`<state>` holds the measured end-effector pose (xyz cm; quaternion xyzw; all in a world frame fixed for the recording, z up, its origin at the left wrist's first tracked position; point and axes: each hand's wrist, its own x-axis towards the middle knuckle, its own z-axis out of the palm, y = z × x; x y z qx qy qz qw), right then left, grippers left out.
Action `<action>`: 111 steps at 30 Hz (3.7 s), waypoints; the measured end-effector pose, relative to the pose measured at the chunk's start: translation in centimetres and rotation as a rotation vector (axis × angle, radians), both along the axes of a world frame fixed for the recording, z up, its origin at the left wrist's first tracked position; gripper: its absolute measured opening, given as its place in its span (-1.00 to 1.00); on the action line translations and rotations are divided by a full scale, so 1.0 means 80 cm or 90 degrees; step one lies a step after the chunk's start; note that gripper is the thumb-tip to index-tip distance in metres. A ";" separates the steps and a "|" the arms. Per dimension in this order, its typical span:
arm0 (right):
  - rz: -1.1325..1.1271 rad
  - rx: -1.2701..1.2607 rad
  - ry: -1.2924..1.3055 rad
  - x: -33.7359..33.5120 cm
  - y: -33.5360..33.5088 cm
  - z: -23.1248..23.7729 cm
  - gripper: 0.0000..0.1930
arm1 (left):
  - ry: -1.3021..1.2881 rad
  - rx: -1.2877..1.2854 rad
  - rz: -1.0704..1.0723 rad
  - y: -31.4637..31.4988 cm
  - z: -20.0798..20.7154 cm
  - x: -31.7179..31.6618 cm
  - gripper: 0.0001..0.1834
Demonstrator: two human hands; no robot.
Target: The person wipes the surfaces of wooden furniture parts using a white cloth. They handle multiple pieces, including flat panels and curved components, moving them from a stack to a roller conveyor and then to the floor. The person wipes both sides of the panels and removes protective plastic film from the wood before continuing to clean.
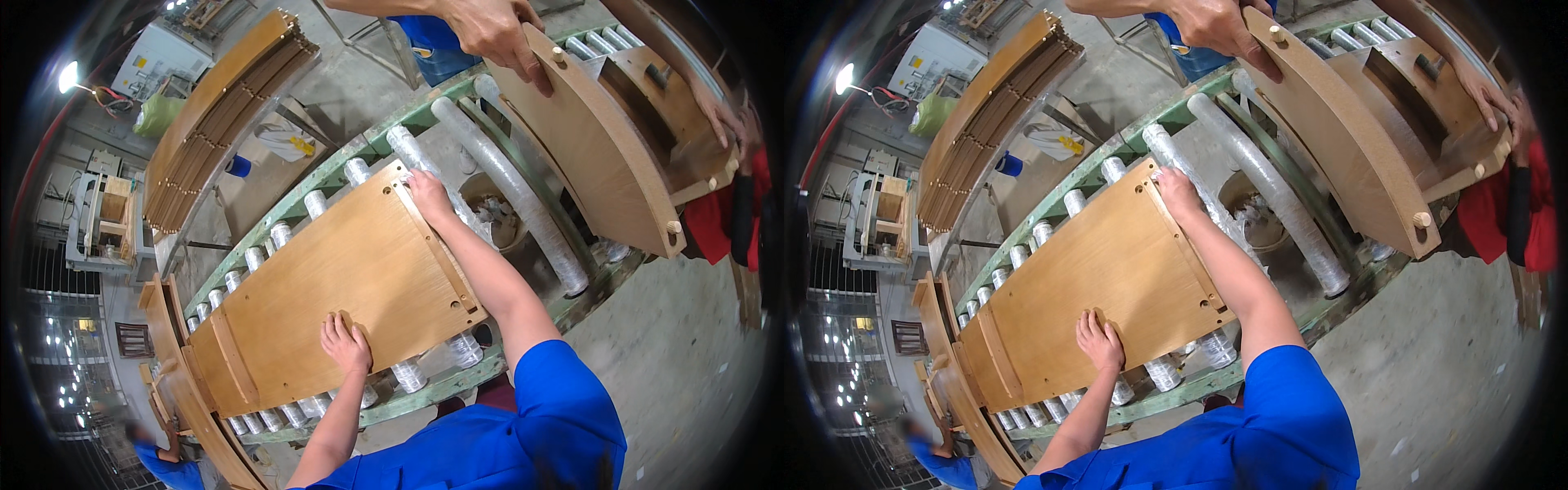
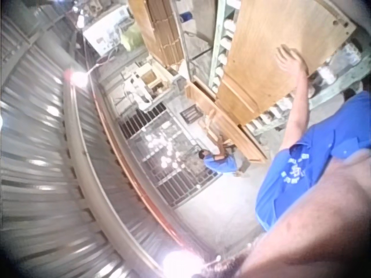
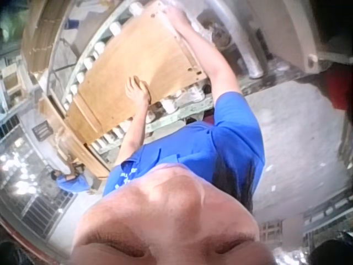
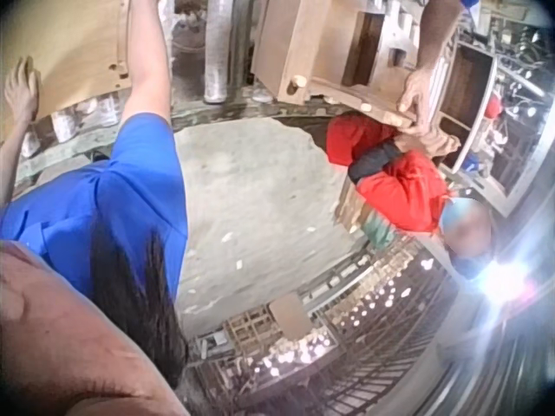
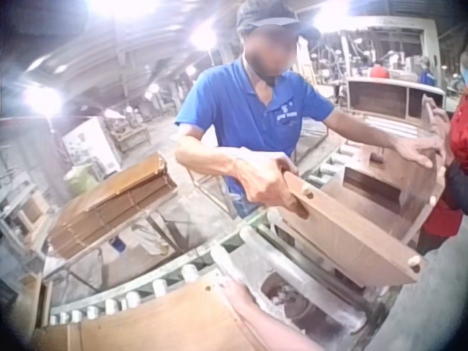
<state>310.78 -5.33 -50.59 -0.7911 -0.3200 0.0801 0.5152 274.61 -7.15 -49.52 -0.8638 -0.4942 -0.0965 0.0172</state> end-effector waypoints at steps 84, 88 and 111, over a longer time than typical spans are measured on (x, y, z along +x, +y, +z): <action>0.138 -0.199 -0.072 0.005 -0.023 0.007 -0.61 | -0.016 0.001 -0.018 -0.001 -0.008 0.002 -0.50; 0.113 -0.180 -0.164 -0.006 -0.039 0.003 -0.76 | -0.013 -0.005 -0.012 -0.002 -0.009 0.002 -0.50; 0.118 -0.178 -0.168 -0.138 -0.278 0.019 -0.84 | -0.030 0.063 -0.043 -0.002 -0.019 -0.009 -0.51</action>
